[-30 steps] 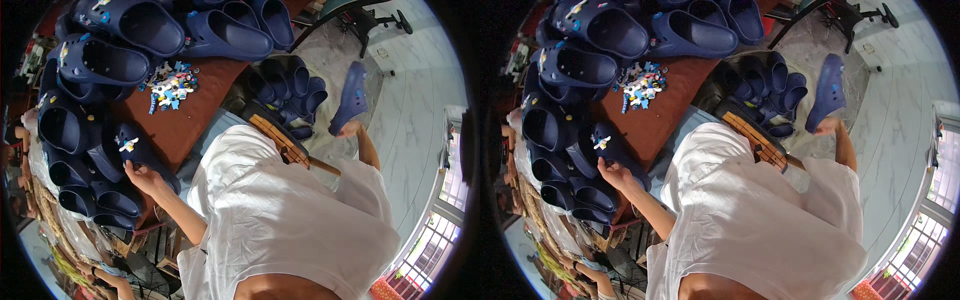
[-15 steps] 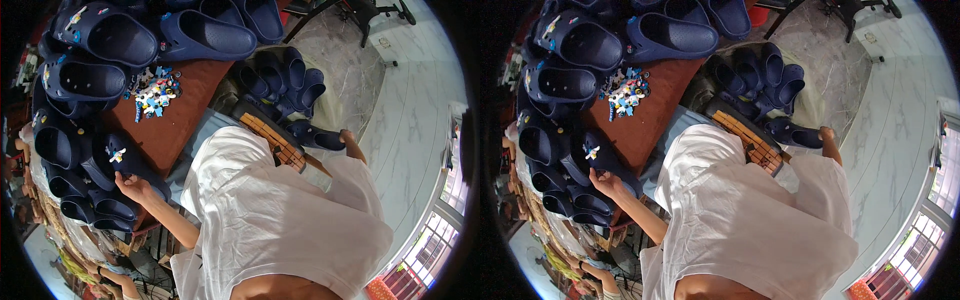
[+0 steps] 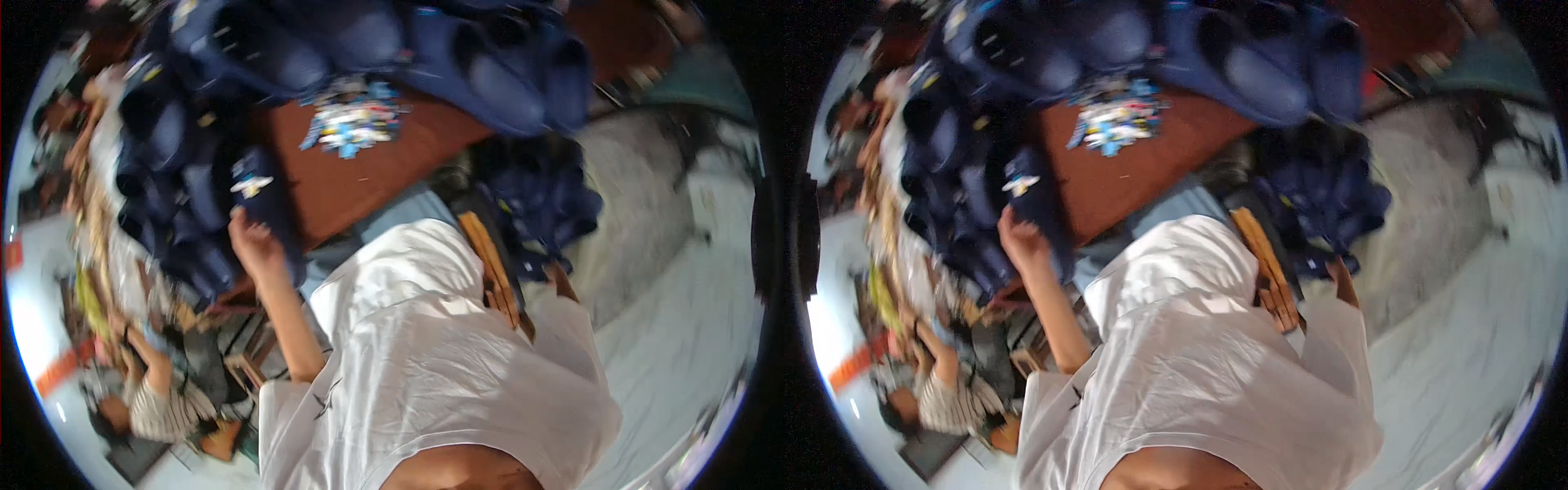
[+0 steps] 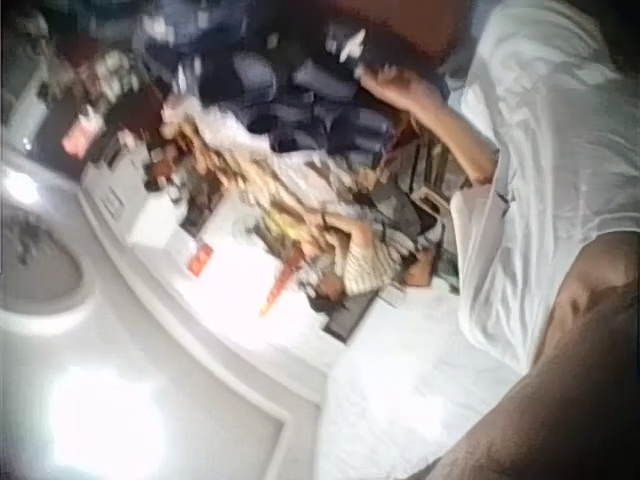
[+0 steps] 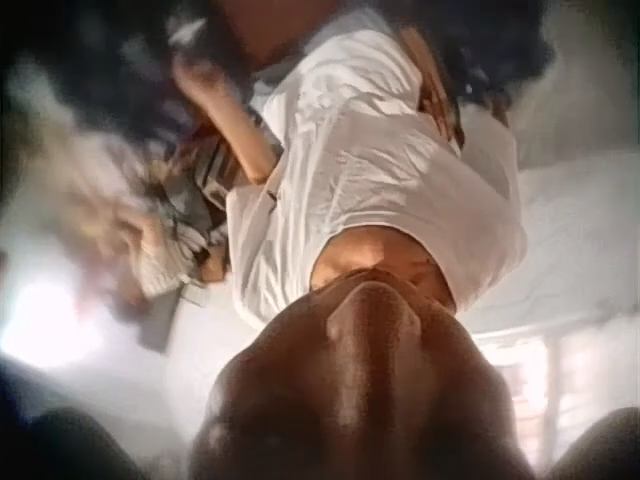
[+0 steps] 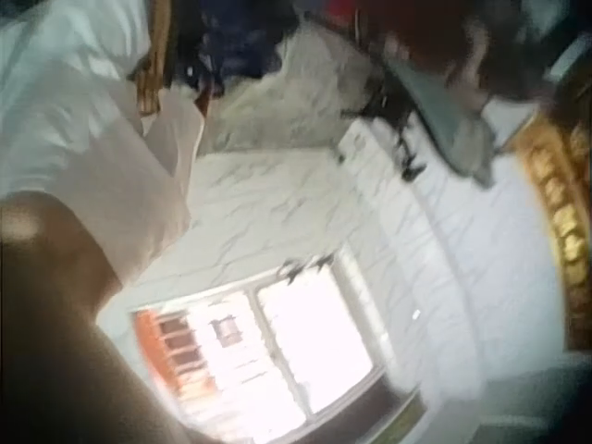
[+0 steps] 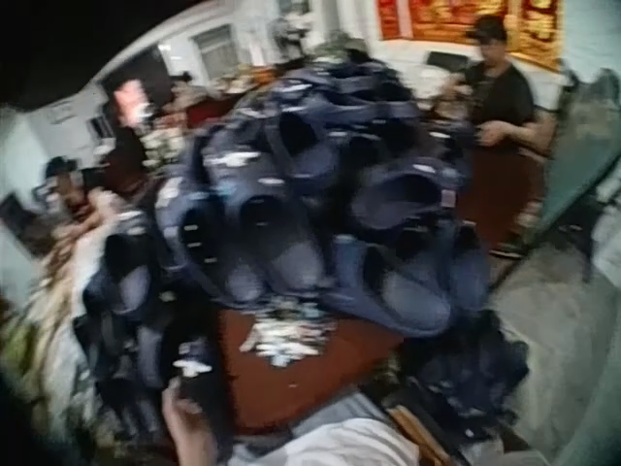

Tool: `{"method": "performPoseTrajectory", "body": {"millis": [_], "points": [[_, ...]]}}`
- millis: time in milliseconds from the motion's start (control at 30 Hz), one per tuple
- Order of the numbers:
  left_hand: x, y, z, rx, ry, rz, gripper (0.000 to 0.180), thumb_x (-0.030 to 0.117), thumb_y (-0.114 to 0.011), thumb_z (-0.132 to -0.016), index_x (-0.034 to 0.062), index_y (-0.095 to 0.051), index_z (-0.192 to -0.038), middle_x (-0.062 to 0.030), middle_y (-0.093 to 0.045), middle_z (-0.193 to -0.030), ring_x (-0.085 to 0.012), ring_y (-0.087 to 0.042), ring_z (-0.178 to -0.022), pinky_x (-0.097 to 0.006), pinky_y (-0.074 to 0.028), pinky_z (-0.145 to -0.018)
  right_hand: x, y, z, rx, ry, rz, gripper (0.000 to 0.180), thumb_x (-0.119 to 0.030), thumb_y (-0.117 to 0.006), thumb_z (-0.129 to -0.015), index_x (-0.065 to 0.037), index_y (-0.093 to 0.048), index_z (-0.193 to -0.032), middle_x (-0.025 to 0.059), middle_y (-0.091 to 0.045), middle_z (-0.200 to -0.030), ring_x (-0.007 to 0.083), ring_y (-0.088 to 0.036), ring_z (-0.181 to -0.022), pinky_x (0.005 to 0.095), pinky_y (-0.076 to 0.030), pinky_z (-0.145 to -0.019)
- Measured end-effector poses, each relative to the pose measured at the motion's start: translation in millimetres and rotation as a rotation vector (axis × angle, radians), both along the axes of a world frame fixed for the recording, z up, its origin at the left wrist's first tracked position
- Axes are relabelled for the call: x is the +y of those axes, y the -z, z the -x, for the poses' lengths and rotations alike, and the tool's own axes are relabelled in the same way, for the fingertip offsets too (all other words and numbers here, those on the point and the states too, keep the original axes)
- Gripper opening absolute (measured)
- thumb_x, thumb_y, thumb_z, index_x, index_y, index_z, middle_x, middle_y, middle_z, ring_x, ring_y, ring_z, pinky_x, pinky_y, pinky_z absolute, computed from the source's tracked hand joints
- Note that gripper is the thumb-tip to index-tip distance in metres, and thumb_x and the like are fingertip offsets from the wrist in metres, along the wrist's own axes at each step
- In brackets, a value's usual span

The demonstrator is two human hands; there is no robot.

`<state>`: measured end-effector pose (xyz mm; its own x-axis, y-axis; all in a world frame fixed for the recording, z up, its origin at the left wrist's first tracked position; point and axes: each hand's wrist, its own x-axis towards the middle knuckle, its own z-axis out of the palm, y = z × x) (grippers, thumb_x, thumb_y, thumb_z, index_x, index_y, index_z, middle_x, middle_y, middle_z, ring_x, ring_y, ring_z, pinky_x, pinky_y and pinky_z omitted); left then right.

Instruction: The recorder attaches decorative charms and stickers to blue foam shoes.

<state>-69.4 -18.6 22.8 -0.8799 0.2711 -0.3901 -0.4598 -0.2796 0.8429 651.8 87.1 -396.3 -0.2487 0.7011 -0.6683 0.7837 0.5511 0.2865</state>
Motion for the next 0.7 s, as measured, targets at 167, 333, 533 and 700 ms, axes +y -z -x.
{"method": "performPoseTrajectory", "body": {"millis": [167, 333, 533, 700], "points": [[-16.2, 26.9, 15.6, -0.051, -0.073, -0.110, 0.015, 0.028, -0.067, -0.084, 0.0178, -0.056, -0.085, 0.0066, -0.054, -0.073, -0.0059, -0.049, -0.061, -0.021, -0.040, -0.055, 6.9, 43.1, -59.2, 0.088, -0.647, 0.185, 0.030, -0.030, -0.054, -0.087, -0.012, -0.062, -0.109, 0.0102, -0.057, -0.117, 0.0253, -0.057, -0.105, 0.0403, -0.046, -0.089], [3.4, 2.0, 15.2, -0.195, 0.143, -0.280, 0.050, 0.036, -0.060, -0.086, 0.0049, -0.047, -0.123, -0.0143, -0.054, -0.123, -0.0260, -0.054, -0.113, -0.037, -0.041, -0.099, 8.6, 1.2, 17.4, 0.528, 0.894, 0.426, 0.033, -0.038, -0.051, -0.086, -0.013, -0.061, -0.105, 0.0082, -0.061, -0.099, 0.0257, -0.061, -0.085, 0.0422, -0.049, -0.076], [5.5, -8.6, 11.0, -0.175, 0.060, -0.361, 0.049, 0.017, -0.057, -0.085, 0.0016, -0.041, -0.129, -0.0137, -0.050, -0.128, -0.0262, -0.050, -0.117, -0.038, -0.037, -0.104, 35.4, -108.8, 126.2, 0.969, 0.550, -0.054, 0.015, -0.018, -0.051, -0.089, -0.005, -0.058, -0.086, 0.0072, -0.061, -0.076, 0.0243, -0.060, -0.067, 0.0361, -0.049, -0.063], [-6.1, 8.5, -0.6, -0.136, -0.037, -0.379, 0.051, 0.022, -0.058, -0.088, -0.0035, -0.042, -0.129, -0.0103, -0.052, -0.126, -0.0201, -0.050, -0.117, -0.034, -0.037, -0.103, 25.0, -272.1, 310.2, 1.417, 0.379, -0.200, 0.015, -0.012, -0.047, -0.092, -0.002, -0.057, -0.089, 0.0040, -0.058, -0.074, 0.0137, -0.055, -0.068, 0.0276, -0.045, -0.063]]}}
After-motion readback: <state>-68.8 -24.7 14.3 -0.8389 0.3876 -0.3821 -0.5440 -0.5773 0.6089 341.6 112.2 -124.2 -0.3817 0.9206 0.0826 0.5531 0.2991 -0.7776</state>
